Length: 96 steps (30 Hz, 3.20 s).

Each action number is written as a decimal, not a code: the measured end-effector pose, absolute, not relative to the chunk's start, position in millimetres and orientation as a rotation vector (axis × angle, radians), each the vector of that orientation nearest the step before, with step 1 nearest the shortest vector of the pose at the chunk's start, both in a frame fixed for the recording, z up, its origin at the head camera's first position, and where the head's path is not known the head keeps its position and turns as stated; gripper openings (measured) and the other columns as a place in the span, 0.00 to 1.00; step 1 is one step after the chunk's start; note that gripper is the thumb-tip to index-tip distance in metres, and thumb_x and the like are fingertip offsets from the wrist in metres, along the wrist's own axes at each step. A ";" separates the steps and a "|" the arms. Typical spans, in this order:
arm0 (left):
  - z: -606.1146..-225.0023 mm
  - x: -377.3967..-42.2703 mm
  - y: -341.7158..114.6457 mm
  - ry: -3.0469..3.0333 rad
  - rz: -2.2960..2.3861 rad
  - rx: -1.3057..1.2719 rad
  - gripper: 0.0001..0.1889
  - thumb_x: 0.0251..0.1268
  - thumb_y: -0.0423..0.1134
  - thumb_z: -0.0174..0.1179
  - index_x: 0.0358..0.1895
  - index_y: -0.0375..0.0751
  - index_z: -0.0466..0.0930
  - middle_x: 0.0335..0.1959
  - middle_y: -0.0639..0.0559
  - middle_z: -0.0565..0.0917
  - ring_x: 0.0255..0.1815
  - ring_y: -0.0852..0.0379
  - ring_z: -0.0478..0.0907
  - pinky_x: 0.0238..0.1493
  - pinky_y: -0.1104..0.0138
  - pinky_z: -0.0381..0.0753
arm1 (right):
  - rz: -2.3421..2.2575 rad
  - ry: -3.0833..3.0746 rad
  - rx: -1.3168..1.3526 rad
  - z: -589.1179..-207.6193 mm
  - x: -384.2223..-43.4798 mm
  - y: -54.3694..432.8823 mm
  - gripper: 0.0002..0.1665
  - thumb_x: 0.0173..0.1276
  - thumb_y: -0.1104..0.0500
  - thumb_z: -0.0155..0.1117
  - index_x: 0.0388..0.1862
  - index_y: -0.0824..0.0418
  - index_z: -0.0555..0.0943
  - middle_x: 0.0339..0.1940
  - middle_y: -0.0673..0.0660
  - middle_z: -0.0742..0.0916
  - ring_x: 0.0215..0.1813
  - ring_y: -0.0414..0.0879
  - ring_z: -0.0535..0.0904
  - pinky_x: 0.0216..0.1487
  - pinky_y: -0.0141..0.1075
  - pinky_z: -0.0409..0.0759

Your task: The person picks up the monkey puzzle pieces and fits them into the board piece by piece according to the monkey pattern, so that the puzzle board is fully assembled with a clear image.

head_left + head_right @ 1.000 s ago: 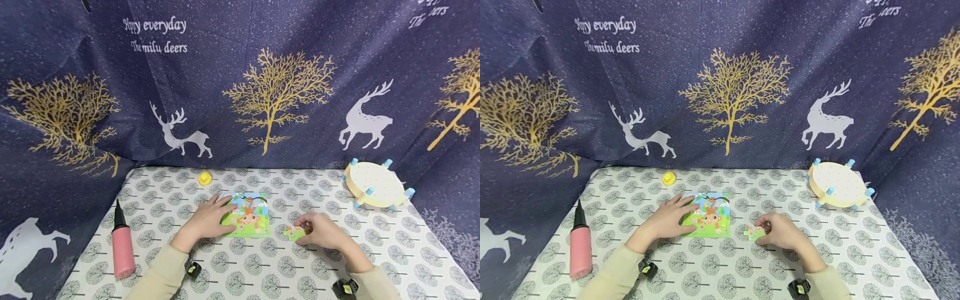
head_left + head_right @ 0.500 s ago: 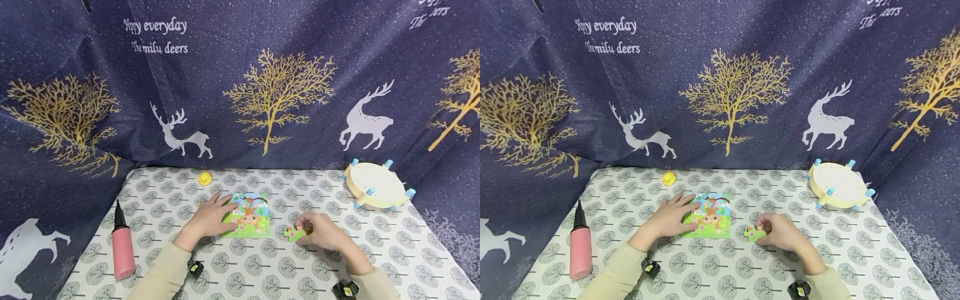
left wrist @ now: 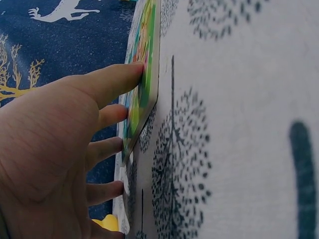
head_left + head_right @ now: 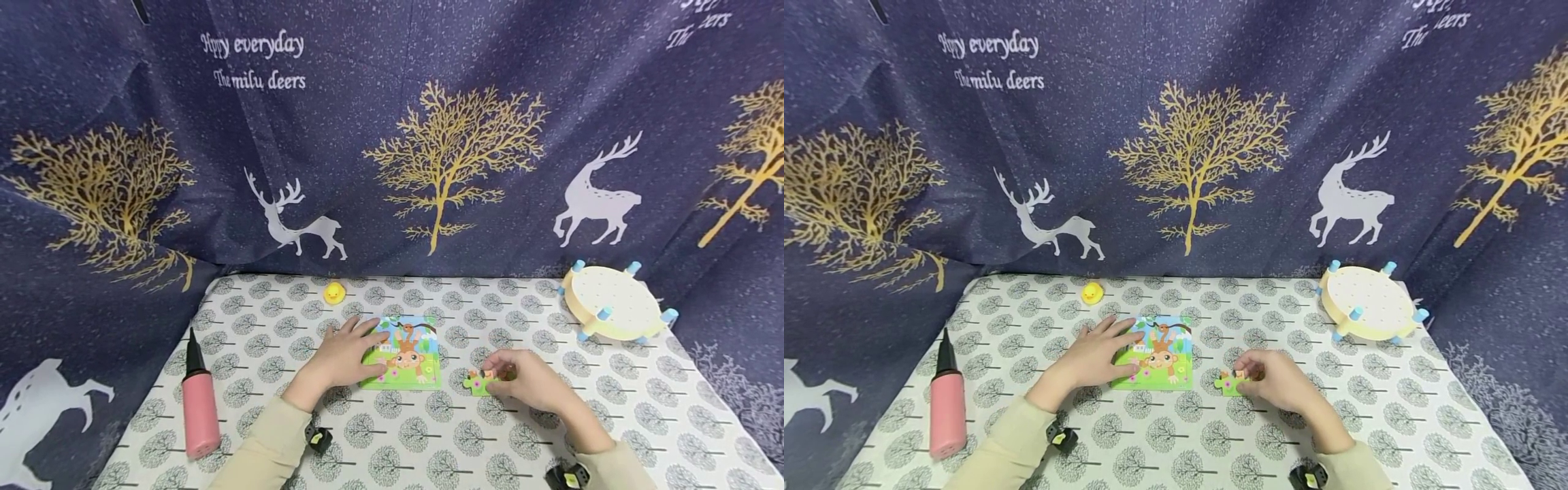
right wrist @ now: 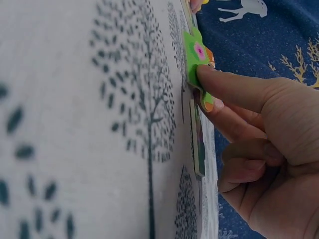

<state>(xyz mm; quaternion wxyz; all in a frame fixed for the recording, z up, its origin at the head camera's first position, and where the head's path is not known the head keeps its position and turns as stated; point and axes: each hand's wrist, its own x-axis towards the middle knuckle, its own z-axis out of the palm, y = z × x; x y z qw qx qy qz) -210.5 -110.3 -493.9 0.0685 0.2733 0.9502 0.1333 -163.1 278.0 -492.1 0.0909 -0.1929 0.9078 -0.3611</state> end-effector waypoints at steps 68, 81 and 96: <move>-496.5 -214.1 -112.8 2.864 0.396 0.834 0.37 0.69 0.67 0.61 0.77 0.58 0.71 0.83 0.53 0.59 0.81 0.33 0.52 0.67 0.21 0.50 | -1.340 2.568 -0.505 -500.9 -191.8 145.5 0.05 0.68 0.63 0.71 0.42 0.60 0.90 0.30 0.46 0.89 0.28 0.41 0.83 0.32 0.34 0.84; -497.5 -213.8 -112.8 2.867 0.410 0.816 0.37 0.68 0.66 0.62 0.77 0.58 0.71 0.83 0.54 0.58 0.82 0.33 0.52 0.66 0.19 0.50 | -1.325 2.568 -0.377 -500.0 -191.0 133.9 0.05 0.69 0.62 0.71 0.42 0.60 0.90 0.31 0.47 0.88 0.26 0.42 0.83 0.28 0.35 0.85; -495.0 -212.4 -109.1 2.864 0.435 0.779 0.36 0.69 0.66 0.61 0.76 0.58 0.72 0.83 0.53 0.60 0.82 0.32 0.51 0.66 0.19 0.47 | -1.333 2.689 -0.353 -498.1 -189.7 171.6 0.05 0.67 0.60 0.74 0.41 0.55 0.91 0.33 0.44 0.89 0.36 0.41 0.82 0.41 0.38 0.83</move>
